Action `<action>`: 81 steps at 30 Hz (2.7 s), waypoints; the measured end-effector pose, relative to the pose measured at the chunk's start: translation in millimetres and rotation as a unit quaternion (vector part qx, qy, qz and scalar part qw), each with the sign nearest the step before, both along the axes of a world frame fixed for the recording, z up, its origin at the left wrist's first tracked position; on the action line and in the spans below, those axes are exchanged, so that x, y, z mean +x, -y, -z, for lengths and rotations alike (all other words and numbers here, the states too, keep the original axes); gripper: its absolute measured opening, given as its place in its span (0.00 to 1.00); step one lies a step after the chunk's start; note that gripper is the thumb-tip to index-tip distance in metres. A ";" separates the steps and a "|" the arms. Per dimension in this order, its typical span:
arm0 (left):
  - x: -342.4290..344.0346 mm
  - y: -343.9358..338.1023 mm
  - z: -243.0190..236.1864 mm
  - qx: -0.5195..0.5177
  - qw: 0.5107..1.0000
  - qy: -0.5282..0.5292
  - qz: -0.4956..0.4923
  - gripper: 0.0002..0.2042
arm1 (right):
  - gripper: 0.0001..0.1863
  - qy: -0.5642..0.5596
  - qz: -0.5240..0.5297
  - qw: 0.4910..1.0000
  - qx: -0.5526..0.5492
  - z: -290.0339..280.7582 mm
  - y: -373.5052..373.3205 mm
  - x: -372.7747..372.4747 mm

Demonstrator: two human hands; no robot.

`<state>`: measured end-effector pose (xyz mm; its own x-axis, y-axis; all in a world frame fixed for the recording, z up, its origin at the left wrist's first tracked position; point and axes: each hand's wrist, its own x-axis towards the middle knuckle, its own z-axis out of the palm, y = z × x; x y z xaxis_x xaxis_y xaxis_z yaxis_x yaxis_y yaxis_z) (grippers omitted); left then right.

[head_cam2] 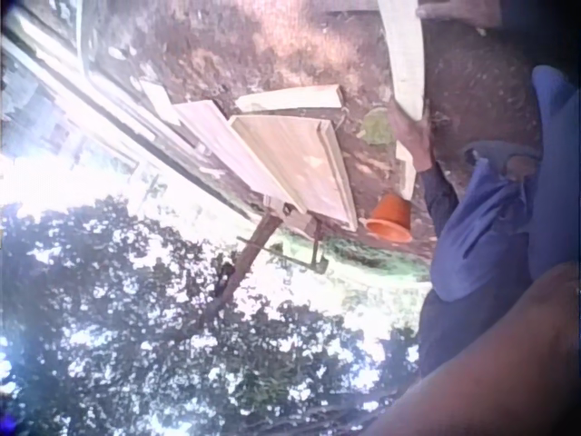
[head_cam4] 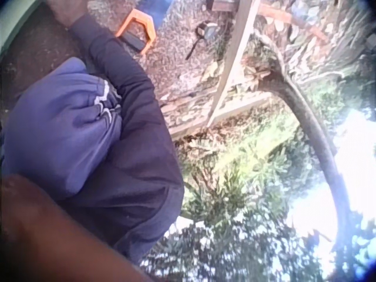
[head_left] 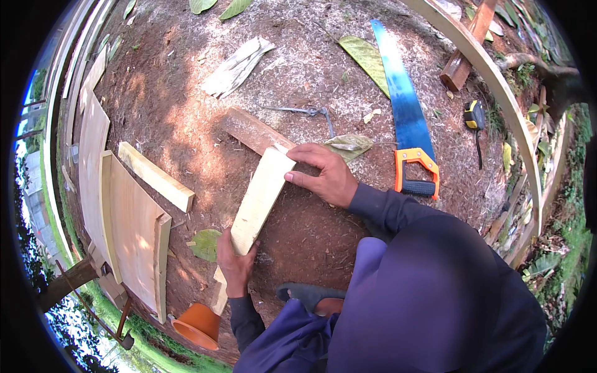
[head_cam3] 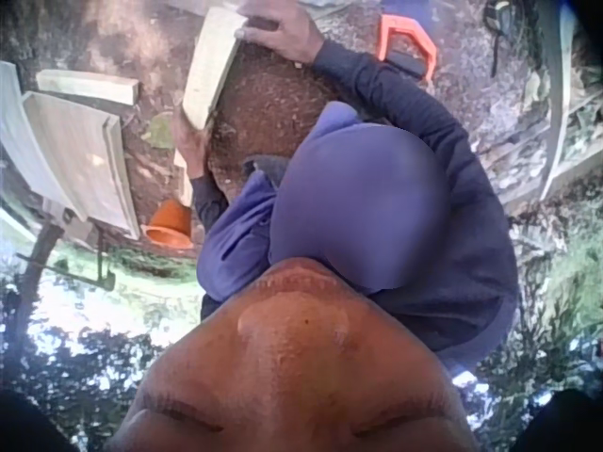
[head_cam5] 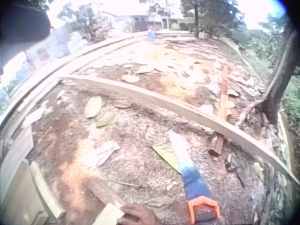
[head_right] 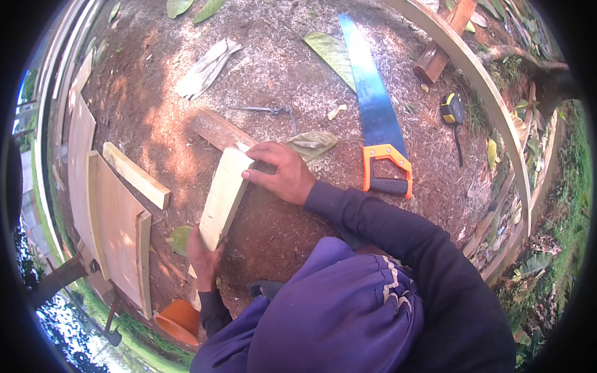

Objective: The person uses a hand saw to cut a wooden plank placed on a makeshift support. They adjust the wood, saw through it, and then inspect the cut piece before setting it aside.

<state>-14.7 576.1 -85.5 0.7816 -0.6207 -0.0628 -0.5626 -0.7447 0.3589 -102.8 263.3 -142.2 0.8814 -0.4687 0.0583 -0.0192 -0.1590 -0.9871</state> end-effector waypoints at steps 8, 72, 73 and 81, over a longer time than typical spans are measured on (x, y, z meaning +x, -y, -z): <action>-1.5 1.5 -1.3 0.000 1.000 0.003 -0.011 0.36 | 0.23 -0.023 -0.005 1.000 0.014 -1.9 2.2 2.6; 15.8 -11.3 -14.8 -0.128 0.970 -0.153 -0.141 0.31 | 0.22 -0.029 0.017 0.998 -0.058 -26.3 -11.7 -35.8; 13.2 -24.0 -23.6 -0.137 0.965 -0.138 -0.177 0.30 | 0.23 -0.013 0.001 0.997 -0.075 -29.1 -17.4 -33.2; -11.3 -138.7 -30.0 -0.194 0.932 -0.105 -0.286 0.38 | 0.33 0.030 -0.089 0.944 -0.318 -59.4 -10.5 -14.1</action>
<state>-26.1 714.8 -55.5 0.9876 -0.1128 -0.1090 0.0004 -0.6928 0.7212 -116.9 273.9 -82.8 0.9288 -0.1679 0.3302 0.1160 -0.7147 -0.6897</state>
